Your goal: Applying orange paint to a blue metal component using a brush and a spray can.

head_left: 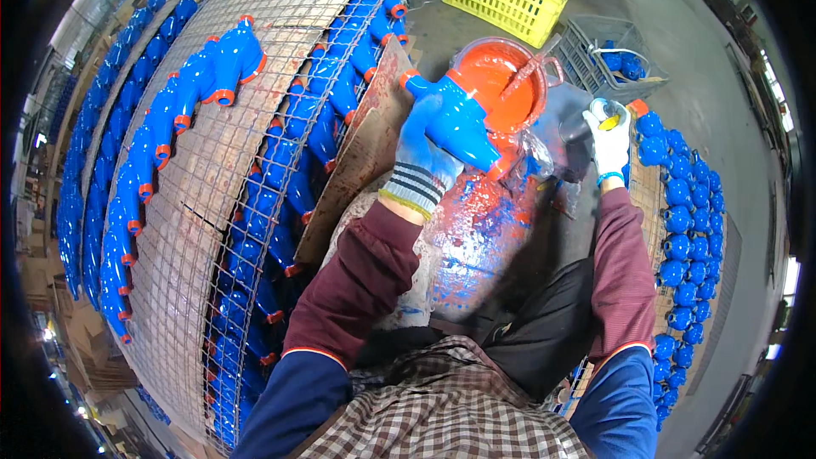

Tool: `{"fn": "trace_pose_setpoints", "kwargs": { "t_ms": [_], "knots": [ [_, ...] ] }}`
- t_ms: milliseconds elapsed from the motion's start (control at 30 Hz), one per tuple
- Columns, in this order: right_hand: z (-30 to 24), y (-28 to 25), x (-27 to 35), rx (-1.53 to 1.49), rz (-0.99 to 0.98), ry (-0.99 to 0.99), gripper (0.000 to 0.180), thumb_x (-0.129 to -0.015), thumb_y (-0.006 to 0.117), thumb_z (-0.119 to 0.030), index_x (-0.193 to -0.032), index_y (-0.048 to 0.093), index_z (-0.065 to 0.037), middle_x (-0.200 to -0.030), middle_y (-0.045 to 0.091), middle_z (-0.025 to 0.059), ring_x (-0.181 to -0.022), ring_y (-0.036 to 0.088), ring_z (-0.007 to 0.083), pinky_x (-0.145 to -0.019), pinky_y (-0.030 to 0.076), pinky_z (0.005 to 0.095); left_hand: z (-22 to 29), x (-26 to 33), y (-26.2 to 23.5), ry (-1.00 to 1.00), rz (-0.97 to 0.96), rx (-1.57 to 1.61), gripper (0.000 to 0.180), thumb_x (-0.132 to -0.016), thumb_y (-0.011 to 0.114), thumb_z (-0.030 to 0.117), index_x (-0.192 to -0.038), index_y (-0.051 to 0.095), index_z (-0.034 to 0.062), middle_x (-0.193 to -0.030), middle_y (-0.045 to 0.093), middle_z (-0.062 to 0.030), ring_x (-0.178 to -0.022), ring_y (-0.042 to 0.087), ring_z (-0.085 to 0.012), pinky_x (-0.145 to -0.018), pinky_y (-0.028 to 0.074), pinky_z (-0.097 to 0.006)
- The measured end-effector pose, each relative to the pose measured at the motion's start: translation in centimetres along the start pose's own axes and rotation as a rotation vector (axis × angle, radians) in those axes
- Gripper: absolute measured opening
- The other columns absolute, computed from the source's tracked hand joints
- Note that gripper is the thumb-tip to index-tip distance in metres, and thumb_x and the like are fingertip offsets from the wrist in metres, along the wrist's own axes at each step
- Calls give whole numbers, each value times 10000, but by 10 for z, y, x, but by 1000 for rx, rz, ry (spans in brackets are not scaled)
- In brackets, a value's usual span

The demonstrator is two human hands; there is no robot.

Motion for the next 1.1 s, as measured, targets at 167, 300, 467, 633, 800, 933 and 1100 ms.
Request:
{"fn": "trace_pose_setpoints", "kwargs": {
  "t_ms": [167, 300, 467, 633, 800, 933, 1100],
  "knots": [
    [-32, -41, 2, -11, 137, 15, 388, -888, 687, -217, -1184, 544, -11, -1125, 603, 109, -1035, 578, 191, -915, 459, 304, 11, 22, 10, 228, -42, -281, 649, -729, 735, 116, -1276, 397, 30, -1132, 550, -106, -1003, 607, -222, -835, 555, -382],
    [-96, -103, 33, -708, 198, 112, 369, -1000, 487, -328, -1224, 548, -42, -1037, 591, 48, -817, 540, 91, -696, 444, 206, 12, 73, 36, 529, -78, -637, 867, -616, 798, -5, -1332, 312, 51, -1173, 503, -89, -1029, 583, -207, -868, 535, -380],
    [-149, -150, 132, -971, 257, 417, 295, -986, 530, -281, -1153, 573, -41, -945, 588, 11, -717, 544, 55, -590, 428, 161, -6, 142, 71, 785, -189, -1298, 860, -560, 858, 99, -1276, 383, 95, -1164, 513, -94, -1062, 555, -259, -915, 476, -426],
    [-182, -164, 202, -1088, 54, 572, 158, -934, 600, -186, -1047, 586, -76, -704, 514, -35, -534, 448, 31, -466, 349, 164, -35, 191, 102, 1033, -531, -1611, 929, -533, 870, 144, -1303, 351, 144, -1177, 519, -157, -1035, 558, -330, -860, 462, -460],
    [-189, -188, 215, -829, 30, 581, 165, -901, 634, -188, -1010, 607, -67, -654, 544, -14, -494, 441, 25, -456, 341, 167, -57, 208, 118, 1067, -642, -1644, 855, -597, 877, 156, -1283, 367, 131, -1211, 496, -190, -1038, 558, -345, -868, 471, -473],
    [-199, -207, 220, -715, 115, 517, 175, -879, 665, -178, -995, 620, -55, -687, 595, 16, -497, 468, 26, -448, 342, 172, -60, 216, 125, 1154, -679, -1555, 856, -521, 920, 245, -1240, 471, 127, -1199, 515, -209, -1046, 560, -405, -856, 478, -495],
    [-207, -221, 216, -479, 145, 459, 168, -851, 703, -136, -965, 623, -43, -703, 630, 42, -467, 485, 30, -413, 330, 177, -63, 224, 131, 1227, -843, -1801, 725, -554, 873, 240, -1200, 547, 204, -1217, 512, -177, -1084, 550, -422, -882, 477, -538]
  ]
}}
Point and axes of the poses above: each hand's wrist, its own x-axis away from the middle knuckle, its own y-axis out of the palm, z = x × y, the point moved 7 cm from there along -x, towards the middle knuckle
